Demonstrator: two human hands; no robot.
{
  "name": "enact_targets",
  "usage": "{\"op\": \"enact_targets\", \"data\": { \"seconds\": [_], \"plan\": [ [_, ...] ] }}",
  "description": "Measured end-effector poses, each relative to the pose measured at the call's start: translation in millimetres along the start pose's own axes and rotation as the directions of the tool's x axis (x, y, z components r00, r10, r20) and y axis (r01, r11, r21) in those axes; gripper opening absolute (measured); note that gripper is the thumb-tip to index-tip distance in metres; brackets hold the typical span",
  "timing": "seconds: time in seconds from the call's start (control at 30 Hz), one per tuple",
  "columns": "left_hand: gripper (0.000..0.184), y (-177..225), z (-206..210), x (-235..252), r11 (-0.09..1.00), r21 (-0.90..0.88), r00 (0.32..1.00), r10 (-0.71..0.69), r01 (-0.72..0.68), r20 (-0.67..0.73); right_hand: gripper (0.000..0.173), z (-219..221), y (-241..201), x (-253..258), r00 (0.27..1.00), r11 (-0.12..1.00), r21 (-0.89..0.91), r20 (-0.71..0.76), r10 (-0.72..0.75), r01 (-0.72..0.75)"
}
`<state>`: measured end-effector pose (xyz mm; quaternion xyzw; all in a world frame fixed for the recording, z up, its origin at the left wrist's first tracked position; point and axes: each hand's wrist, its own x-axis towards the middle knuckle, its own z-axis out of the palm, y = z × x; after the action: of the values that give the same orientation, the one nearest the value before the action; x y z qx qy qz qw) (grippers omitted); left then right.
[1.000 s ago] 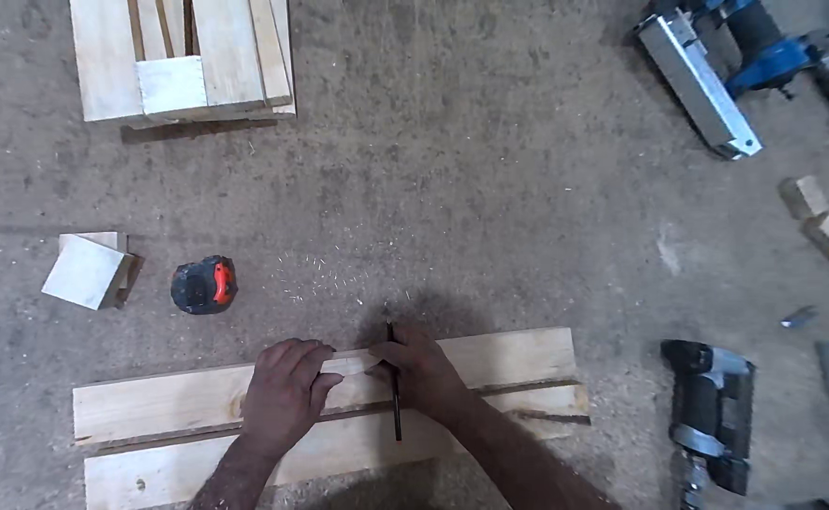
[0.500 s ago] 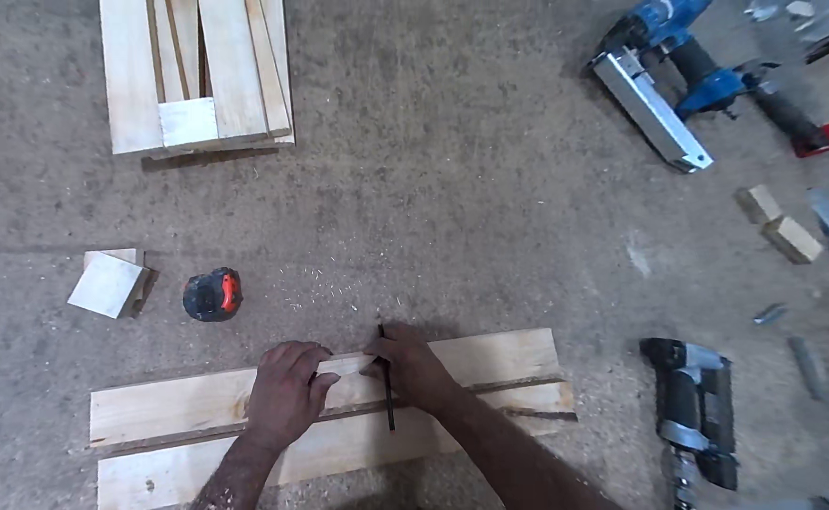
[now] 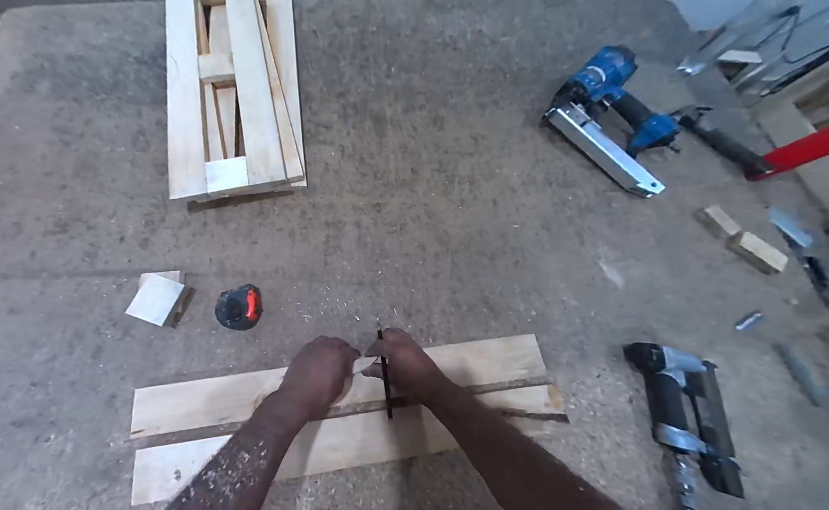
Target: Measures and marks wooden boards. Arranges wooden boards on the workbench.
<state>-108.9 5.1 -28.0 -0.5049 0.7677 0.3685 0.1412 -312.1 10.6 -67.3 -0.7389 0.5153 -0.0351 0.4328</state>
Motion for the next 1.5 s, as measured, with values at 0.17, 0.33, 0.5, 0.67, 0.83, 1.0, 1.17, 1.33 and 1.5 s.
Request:
{"op": "enact_targets", "data": {
  "seconds": [0.17,0.33,0.5,0.67,0.83,1.0,1.17,1.33,1.5],
  "plan": [
    [0.034,8,-11,-3,0.999,0.032,0.997,0.018,-0.021,0.074,0.035,-3,-4,-4,1.000,1.000,-0.003,-0.005,-0.013,0.013],
    [0.034,7,-11,1,0.999,0.025,0.996,0.041,-0.043,0.074,0.036,-5,-7,-7,1.000,1.000,-0.003,-0.004,-0.014,0.014],
    [0.034,4,-14,5,0.999,0.026,0.994,0.019,-0.022,0.104,0.036,-4,-7,-5,1.000,1.000,-0.001,0.001,-0.013,0.013],
    [0.030,-1,-14,12,1.000,0.018,0.993,0.007,-0.009,0.118,0.035,-2,-4,-4,1.000,1.000,0.005,0.001,-0.014,0.014],
    [0.020,4,-22,28,0.993,0.116,0.989,-0.032,0.016,0.145,0.039,15,5,-8,0.994,0.995,-0.098,-0.111,-0.010,-0.001],
    [0.020,4,-32,46,0.980,0.201,0.981,-0.029,-0.011,0.194,0.050,47,-30,-56,0.824,0.904,-0.251,-0.380,-0.420,0.345],
    [0.018,5,-38,56,0.969,0.229,0.969,0.038,-0.096,0.243,0.015,84,-49,-41,0.818,0.862,-0.274,-0.289,-0.498,0.427],
    [0.016,6,-41,56,0.968,0.247,0.967,-0.020,-0.045,0.255,0.025,89,-47,-15,0.874,0.853,-0.362,-0.167,-0.457,0.377],
    [0.018,0,-36,62,0.971,0.232,0.966,-0.004,-0.058,0.258,0.022,94,-56,-9,0.838,0.853,-0.368,-0.264,-0.477,0.370]
  ]
}}
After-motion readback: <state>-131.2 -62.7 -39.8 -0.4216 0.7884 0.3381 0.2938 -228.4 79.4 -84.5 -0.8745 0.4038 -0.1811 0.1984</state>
